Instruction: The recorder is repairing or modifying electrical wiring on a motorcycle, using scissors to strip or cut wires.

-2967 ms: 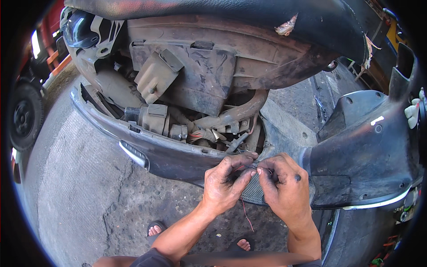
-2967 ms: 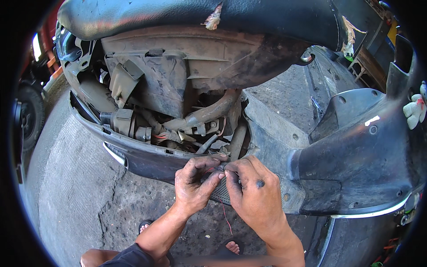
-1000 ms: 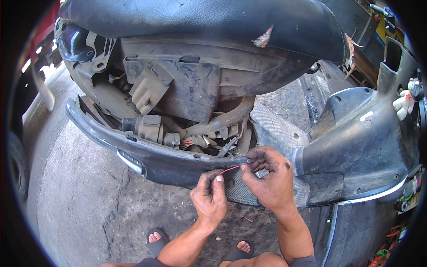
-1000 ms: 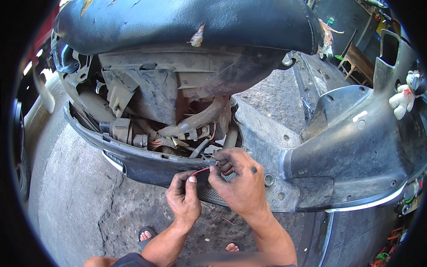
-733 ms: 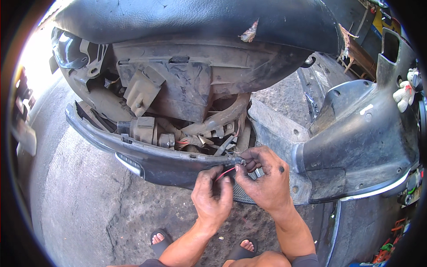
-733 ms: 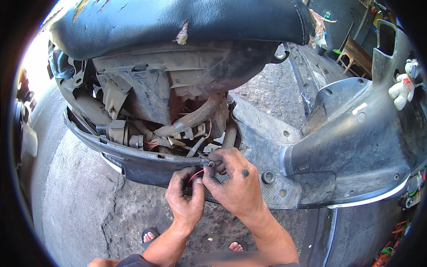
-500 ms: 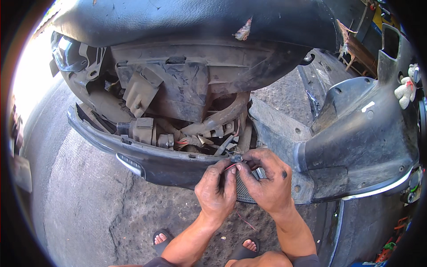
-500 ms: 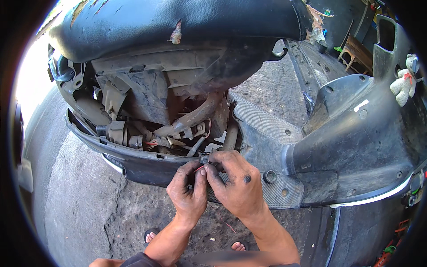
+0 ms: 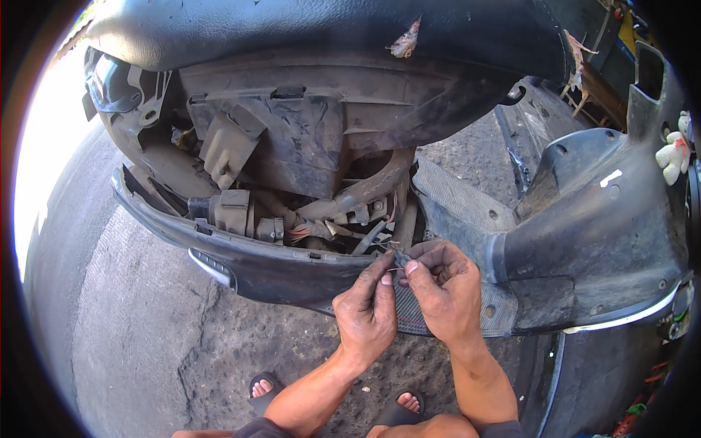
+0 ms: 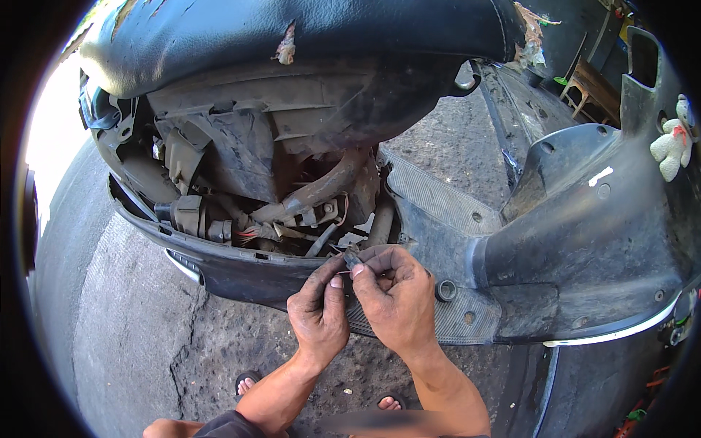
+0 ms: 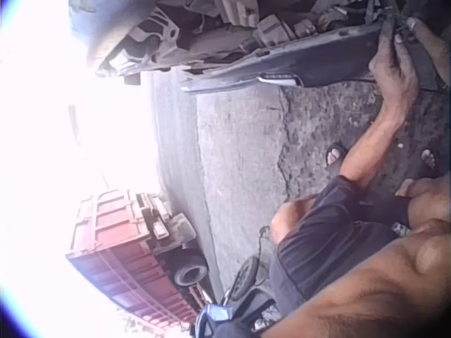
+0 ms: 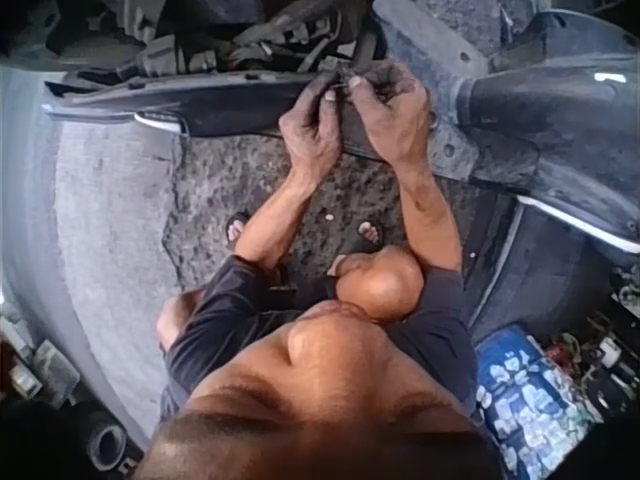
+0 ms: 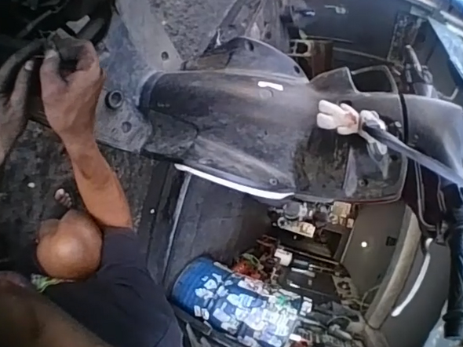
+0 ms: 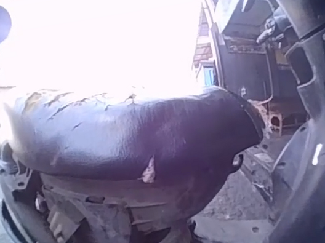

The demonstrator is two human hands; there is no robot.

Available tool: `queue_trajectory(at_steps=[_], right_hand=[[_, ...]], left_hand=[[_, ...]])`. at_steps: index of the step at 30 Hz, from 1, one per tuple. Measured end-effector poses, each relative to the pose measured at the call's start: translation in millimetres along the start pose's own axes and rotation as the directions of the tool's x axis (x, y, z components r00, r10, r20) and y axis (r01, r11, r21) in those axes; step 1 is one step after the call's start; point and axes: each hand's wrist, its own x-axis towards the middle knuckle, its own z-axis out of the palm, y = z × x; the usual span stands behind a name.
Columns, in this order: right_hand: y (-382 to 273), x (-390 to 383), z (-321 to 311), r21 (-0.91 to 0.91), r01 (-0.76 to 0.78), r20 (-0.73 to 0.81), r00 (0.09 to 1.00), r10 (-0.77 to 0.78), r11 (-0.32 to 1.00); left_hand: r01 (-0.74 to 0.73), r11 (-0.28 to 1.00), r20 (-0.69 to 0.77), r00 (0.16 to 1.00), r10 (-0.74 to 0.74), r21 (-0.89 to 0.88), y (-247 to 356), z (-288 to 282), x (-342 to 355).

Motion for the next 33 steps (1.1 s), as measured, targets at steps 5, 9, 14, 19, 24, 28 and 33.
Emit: queue_trajectory(at_steps=[5, 9, 14, 19, 24, 28, 33], right_hand=[[4, 1, 2, 0.419, -0.064, 0.058, 0.997, 0.044, 0.906], [4, 0, -3, 0.346, 0.097, 0.082, 0.988, -0.134, 0.933], [3, 20, -19, -0.293, 0.619, 0.298, 0.783, -0.546, 0.729], [10, 26, -24, -0.228, 0.587, 0.298, 0.802, -0.518, 0.777], [14, 25, -24, -0.151, 0.555, 0.280, 0.818, -0.503, 0.818], [17, 25, -25, -0.101, 0.539, 0.290, 0.820, -0.493, 0.836], [20, 25, -23, -0.041, 0.523, 0.278, 0.824, -0.493, 0.851]], left_hand=[[0.131, 0.991, -0.017, 0.991, -0.131, -0.013, 7, 0, 2], [0.089, 0.996, -0.004, 0.996, -0.089, -0.001, 6, -6, 6], [0.070, 0.997, 0.029, 0.997, -0.069, -0.021, 6, -9, 8], [0.049, 0.998, 0.002, 0.999, -0.049, 0.051, 10, -3, 8], [-0.080, 0.981, -0.022, 0.996, 0.085, 0.178, 10, 4, 6], [-0.234, 0.941, -0.086, 0.961, 0.262, 0.246, 10, 10, 12], [-0.042, 0.994, -0.110, 0.993, 0.053, 0.104, 6, 11, 6]])
